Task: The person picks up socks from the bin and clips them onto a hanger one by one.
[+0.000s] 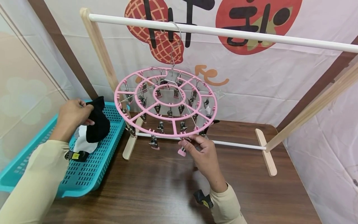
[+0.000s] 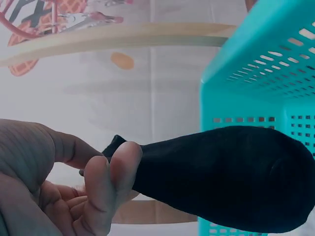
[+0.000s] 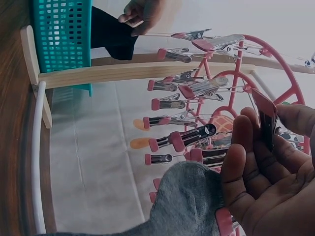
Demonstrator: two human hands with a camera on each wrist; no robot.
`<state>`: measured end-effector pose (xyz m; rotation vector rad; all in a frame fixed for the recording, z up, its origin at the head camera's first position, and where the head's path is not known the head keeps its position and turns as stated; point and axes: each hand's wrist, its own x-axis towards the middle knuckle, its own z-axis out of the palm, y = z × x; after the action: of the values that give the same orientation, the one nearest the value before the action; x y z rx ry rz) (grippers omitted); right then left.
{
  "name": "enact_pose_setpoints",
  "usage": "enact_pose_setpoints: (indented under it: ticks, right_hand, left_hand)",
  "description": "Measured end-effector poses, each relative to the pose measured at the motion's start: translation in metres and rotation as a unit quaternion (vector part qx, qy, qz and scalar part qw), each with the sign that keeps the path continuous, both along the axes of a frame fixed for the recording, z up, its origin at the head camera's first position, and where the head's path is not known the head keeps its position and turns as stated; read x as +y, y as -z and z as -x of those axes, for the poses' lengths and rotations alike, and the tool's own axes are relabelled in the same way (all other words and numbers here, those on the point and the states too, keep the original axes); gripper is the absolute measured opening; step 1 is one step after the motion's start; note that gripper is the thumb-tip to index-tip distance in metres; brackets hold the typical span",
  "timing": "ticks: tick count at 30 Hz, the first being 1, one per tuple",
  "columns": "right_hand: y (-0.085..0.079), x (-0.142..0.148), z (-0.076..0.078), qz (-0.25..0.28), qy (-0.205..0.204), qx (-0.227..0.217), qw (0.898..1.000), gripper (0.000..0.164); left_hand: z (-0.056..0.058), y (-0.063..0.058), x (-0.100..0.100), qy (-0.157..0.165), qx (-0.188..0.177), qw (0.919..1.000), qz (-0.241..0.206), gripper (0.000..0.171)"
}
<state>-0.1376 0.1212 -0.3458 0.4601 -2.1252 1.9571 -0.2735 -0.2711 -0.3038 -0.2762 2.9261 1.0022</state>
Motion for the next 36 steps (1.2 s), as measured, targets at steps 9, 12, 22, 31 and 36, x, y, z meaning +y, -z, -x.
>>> enact_pose_setpoints:
  ticks: [9,12,22,31,36]
  right_hand:
    - [0.002,-0.001,0.001,0.012,-0.014,0.013,1.0,0.014]
    - [0.002,-0.001,0.001,0.013,-0.014,0.019,1.0,0.013]
    - [0.002,-0.001,0.001,-0.029,0.011,0.025,0.999,0.01]
    - [0.004,-0.002,0.002,-0.02,-0.004,0.022,1.0,0.009]
    - [0.005,-0.002,0.002,-0.015,-0.01,0.017,1.0,0.008]
  left_hand:
    - [-0.01,-0.011,0.009,0.007,0.031,0.9994,0.013,0.027]
    - [-0.012,-0.016,0.012,0.011,0.039,0.9989,0.021,0.027]
    - [-0.018,-0.024,0.015,0.012,0.038,0.9992,0.002,0.029]
    - [-0.03,-0.028,0.016,0.0,0.04,0.999,-0.022,0.03]
    - [-0.038,-0.028,0.017,-0.009,0.043,0.9984,-0.035,0.033]
